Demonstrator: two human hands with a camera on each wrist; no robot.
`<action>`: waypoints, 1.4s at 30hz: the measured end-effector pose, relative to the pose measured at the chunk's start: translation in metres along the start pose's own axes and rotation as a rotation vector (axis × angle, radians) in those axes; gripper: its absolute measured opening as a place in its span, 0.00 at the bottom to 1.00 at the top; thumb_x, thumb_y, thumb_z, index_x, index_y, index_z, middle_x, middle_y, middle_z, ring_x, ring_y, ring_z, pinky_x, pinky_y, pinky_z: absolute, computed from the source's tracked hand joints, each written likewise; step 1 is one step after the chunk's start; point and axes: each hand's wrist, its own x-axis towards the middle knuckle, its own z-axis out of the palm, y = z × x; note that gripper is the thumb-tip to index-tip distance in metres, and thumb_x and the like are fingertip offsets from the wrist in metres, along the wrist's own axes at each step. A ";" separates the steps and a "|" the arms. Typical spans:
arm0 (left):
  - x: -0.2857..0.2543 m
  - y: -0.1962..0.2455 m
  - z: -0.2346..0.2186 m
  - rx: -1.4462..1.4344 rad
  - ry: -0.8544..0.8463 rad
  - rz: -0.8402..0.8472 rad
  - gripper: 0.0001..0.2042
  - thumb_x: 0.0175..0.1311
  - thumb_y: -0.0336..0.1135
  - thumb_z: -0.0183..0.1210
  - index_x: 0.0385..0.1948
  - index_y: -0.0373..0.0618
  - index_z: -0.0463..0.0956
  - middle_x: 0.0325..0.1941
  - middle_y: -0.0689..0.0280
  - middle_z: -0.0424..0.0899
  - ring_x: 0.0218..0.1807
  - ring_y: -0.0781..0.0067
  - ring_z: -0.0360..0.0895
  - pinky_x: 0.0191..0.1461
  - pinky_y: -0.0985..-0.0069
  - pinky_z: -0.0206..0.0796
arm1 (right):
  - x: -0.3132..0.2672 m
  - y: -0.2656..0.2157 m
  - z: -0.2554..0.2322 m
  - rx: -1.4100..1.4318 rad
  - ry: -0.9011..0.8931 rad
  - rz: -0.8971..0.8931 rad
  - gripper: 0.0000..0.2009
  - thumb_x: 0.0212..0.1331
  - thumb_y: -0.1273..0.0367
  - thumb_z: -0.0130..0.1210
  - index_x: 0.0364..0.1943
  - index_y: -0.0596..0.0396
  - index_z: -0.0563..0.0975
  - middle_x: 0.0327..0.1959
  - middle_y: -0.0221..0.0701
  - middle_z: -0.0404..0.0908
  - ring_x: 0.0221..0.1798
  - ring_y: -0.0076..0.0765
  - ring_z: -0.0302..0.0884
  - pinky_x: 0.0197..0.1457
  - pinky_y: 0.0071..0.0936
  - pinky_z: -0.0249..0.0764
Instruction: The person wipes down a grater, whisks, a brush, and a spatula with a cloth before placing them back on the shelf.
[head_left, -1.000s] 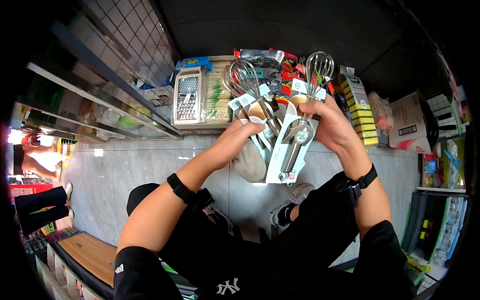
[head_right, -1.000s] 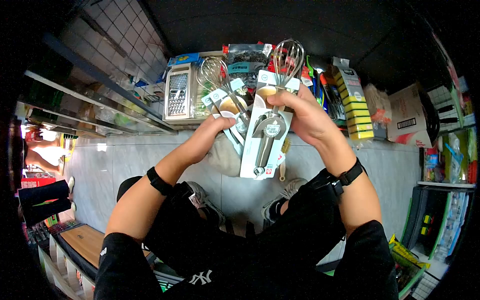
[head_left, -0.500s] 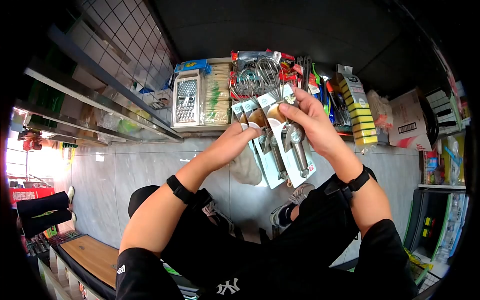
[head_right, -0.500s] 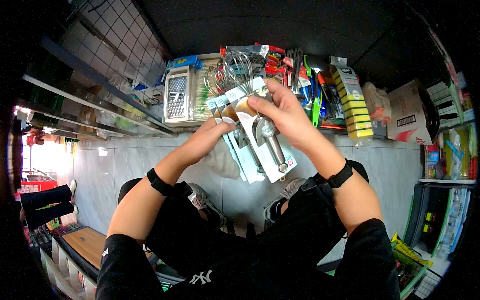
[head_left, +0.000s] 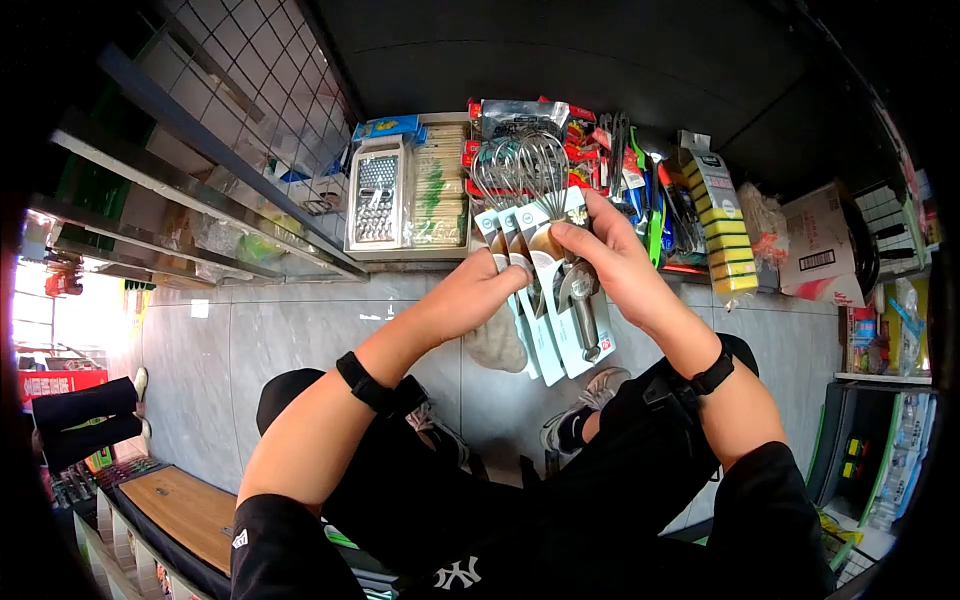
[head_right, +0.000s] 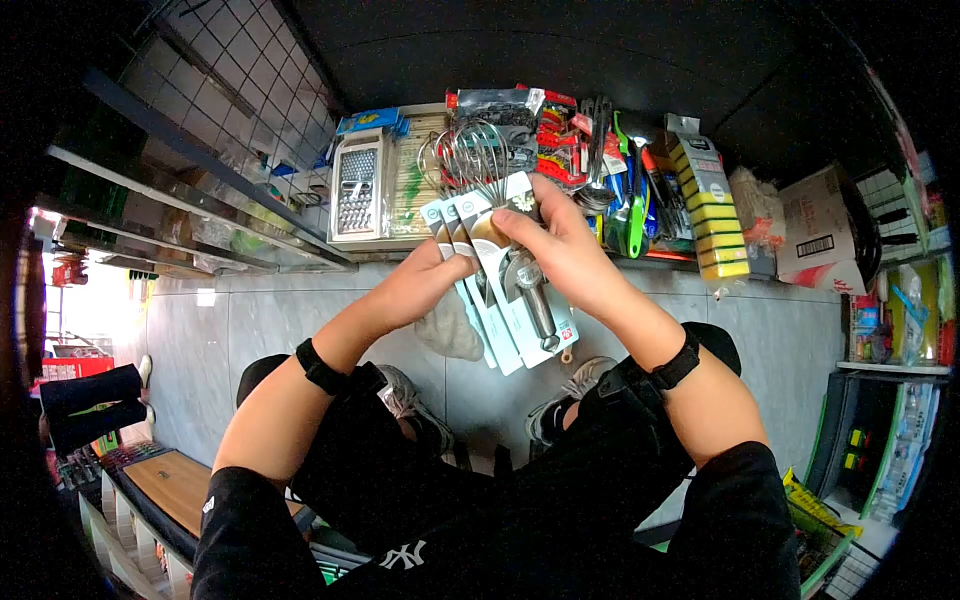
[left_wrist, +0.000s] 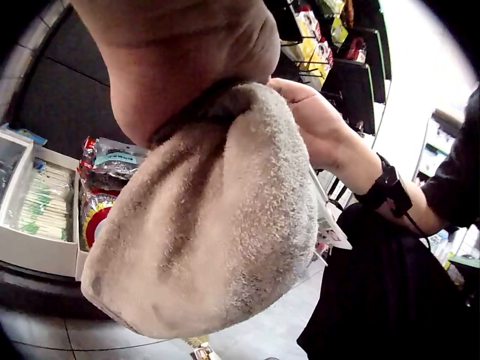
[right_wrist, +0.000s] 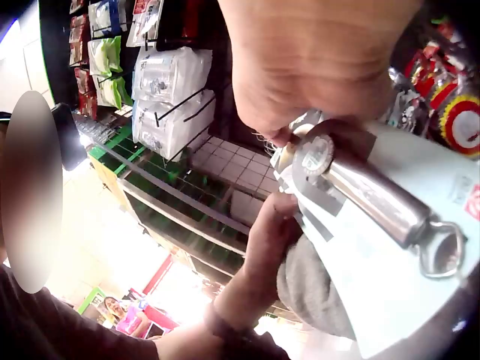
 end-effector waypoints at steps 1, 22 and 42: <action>0.000 -0.001 -0.002 0.000 -0.024 0.002 0.18 0.71 0.36 0.48 0.55 0.35 0.77 0.53 0.66 0.83 0.56 0.75 0.76 0.64 0.71 0.66 | -0.001 0.002 0.001 0.012 0.012 -0.010 0.17 0.73 0.67 0.58 0.61 0.59 0.72 0.53 0.29 0.82 0.53 0.20 0.77 0.58 0.22 0.73; -0.004 0.016 0.006 -0.170 -0.041 -0.020 0.24 0.70 0.46 0.66 0.60 0.40 0.78 0.54 0.65 0.85 0.57 0.77 0.79 0.64 0.73 0.69 | 0.004 0.020 -0.007 -0.286 -0.019 -0.158 0.27 0.75 0.66 0.57 0.72 0.57 0.62 0.60 0.33 0.76 0.60 0.24 0.74 0.66 0.26 0.70; -0.004 0.024 -0.020 -0.083 0.052 -0.045 0.30 0.76 0.55 0.56 0.62 0.34 0.74 0.58 0.60 0.84 0.57 0.73 0.81 0.63 0.76 0.71 | 0.002 0.006 -0.007 0.235 -0.186 0.273 0.26 0.70 0.59 0.64 0.62 0.64 0.73 0.54 0.34 0.83 0.54 0.23 0.81 0.56 0.24 0.79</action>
